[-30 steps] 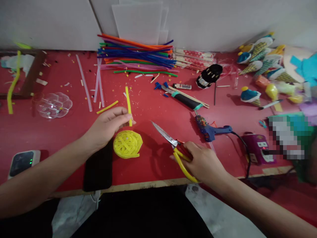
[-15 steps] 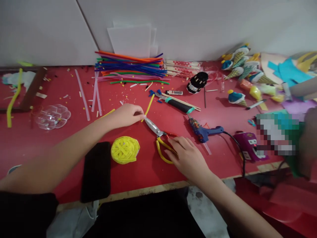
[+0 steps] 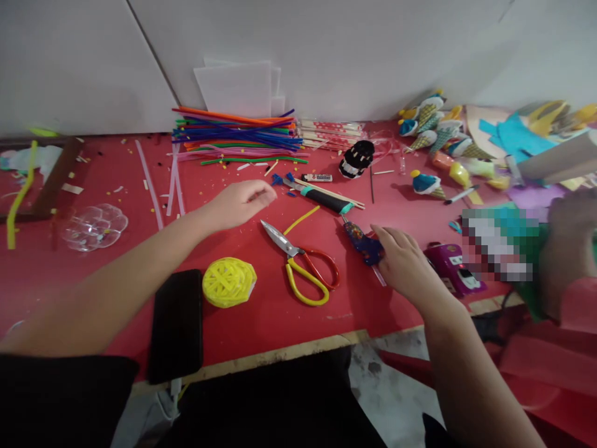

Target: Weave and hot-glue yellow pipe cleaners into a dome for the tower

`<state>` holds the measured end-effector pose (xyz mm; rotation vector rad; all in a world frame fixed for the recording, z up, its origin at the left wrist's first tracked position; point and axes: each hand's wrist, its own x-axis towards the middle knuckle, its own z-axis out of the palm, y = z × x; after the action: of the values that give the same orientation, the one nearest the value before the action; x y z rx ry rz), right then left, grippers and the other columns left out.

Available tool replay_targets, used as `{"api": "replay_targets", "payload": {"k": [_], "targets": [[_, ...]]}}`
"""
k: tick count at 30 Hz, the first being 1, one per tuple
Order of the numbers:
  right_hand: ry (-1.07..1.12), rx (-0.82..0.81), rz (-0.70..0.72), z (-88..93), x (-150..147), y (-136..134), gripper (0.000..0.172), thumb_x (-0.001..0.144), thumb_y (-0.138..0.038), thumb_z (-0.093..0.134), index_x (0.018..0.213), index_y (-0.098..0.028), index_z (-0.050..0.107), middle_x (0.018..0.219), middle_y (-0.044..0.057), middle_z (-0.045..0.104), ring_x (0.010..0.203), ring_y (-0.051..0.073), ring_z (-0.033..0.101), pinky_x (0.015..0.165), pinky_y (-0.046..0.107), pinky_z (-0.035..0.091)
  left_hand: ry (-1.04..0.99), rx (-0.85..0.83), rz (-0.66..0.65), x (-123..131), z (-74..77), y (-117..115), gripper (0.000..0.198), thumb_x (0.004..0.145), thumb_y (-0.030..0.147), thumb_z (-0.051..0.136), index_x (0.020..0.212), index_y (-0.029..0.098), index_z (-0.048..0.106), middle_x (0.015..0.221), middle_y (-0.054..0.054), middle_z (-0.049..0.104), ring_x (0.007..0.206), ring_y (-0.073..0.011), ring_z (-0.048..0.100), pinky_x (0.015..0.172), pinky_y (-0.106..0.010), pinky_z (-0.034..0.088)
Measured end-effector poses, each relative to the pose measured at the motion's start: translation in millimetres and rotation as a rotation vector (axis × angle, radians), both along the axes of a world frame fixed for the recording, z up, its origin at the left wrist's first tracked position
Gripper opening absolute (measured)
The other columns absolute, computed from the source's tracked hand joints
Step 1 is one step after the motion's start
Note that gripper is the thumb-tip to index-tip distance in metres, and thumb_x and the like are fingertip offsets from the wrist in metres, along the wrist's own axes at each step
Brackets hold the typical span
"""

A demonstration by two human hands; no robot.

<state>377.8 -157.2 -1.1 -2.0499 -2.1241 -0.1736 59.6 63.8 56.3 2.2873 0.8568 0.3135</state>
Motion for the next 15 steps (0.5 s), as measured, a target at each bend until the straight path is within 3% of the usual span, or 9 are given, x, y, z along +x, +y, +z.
{"api": "replay_targets", "payload": {"k": [2,4,5,7,9,11,13,15], "targets": [[0.025,-0.004,0.032,-4.2,12.4,2.8,0.051,0.083,-0.008,0.048,0.131,-0.016,0.059,0.107,0.017,0.074,0.099,0.033,0.073,0.087,0.046,0.059,-0.147,-0.238,-0.121,-33.0,5.0,-5.5,0.060,0.100,0.066,0.039,0.121,0.016,0.065,0.122,-0.014,0.073,0.115,-0.0269,0.069,0.101,-0.041,0.052],[0.054,0.023,0.066,-5.7,17.8,2.8,0.046,0.080,-0.008,0.049,0.122,-0.018,0.063,0.097,0.014,0.073,0.090,0.031,0.072,0.083,0.044,0.058,-0.140,-0.430,-0.313,-69.3,7.8,-18.8,0.078,0.084,0.078,0.060,0.139,0.022,0.056,0.147,-0.015,0.061,0.138,-0.0332,0.057,0.112,-0.046,0.048],[0.067,0.051,0.078,-5.0,18.5,1.7,0.044,0.079,-0.009,0.050,0.118,-0.019,0.065,0.093,0.013,0.072,0.088,0.031,0.072,0.081,0.044,0.057,-0.106,-0.450,-0.338,-85.6,7.8,-28.6,0.094,0.071,0.076,0.076,0.146,0.026,0.050,0.156,-0.014,0.052,0.145,-0.0366,0.049,0.117,-0.049,0.045],[0.086,0.120,0.087,-0.6,16.7,-1.8,0.037,0.080,-0.013,0.051,0.113,-0.021,0.065,0.088,0.011,0.071,0.084,0.031,0.071,0.078,0.044,0.056,-0.017,-0.415,-0.247,-109.6,4.1,-52.2,0.120,0.055,0.065,0.093,0.156,0.031,0.036,0.167,-0.015,0.036,0.153,-0.0409,0.038,0.122,-0.056,0.038],[0.109,0.200,0.084,7.0,11.2,-4.7,0.030,0.084,-0.022,0.053,0.111,-0.024,0.064,0.086,0.009,0.069,0.080,0.029,0.069,0.074,0.044,0.055,-0.028,-0.378,-0.126,-120.2,-4.0,-76.4,0.121,0.057,0.062,0.093,0.157,0.030,0.033,0.168,-0.017,0.032,0.153,-0.0407,0.038,0.124,-0.058,0.036],[0.152,0.336,0.077,16.6,2.5,-4.2,0.025,0.084,-0.032,0.059,0.108,-0.026,0.064,0.084,0.006,0.067,0.074,0.026,0.067,0.068,0.041,0.054,-0.108,-0.335,-0.030,-120.2,-13.7,-95.2,0.110,0.066,0.058,0.091,0.155,0.027,0.034,0.161,-0.020,0.042,0.152,-0.0384,0.041,0.125,-0.058,0.036],[0.219,0.492,0.045,26.2,-7.1,0.6,0.023,0.081,-0.035,0.065,0.103,-0.028,0.066,0.080,0.003,0.066,0.068,0.024,0.065,0.064,0.038,0.053,-0.138,-0.290,-0.010,-115.1,-22.2,-105.8,0.097,0.071,0.054,0.089,0.150,0.024,0.041,0.156,-0.020,0.048,0.149,-0.0372,0.045,0.124,-0.057,0.037],[0.289,0.481,-0.020,34.2,-14.1,8.0,0.024,0.081,-0.037,0.065,0.104,-0.029,0.068,0.084,0.004,0.068,0.073,0.025,0.067,0.067,0.039,0.054,-0.163,-0.253,-0.007,-110.2,-28.6,-109.1,0.090,0.074,0.051,0.087,0.147,0.024,0.043,0.150,-0.019,0.054,0.142,-0.0360,0.052,0.121,-0.057,0.042]]}}
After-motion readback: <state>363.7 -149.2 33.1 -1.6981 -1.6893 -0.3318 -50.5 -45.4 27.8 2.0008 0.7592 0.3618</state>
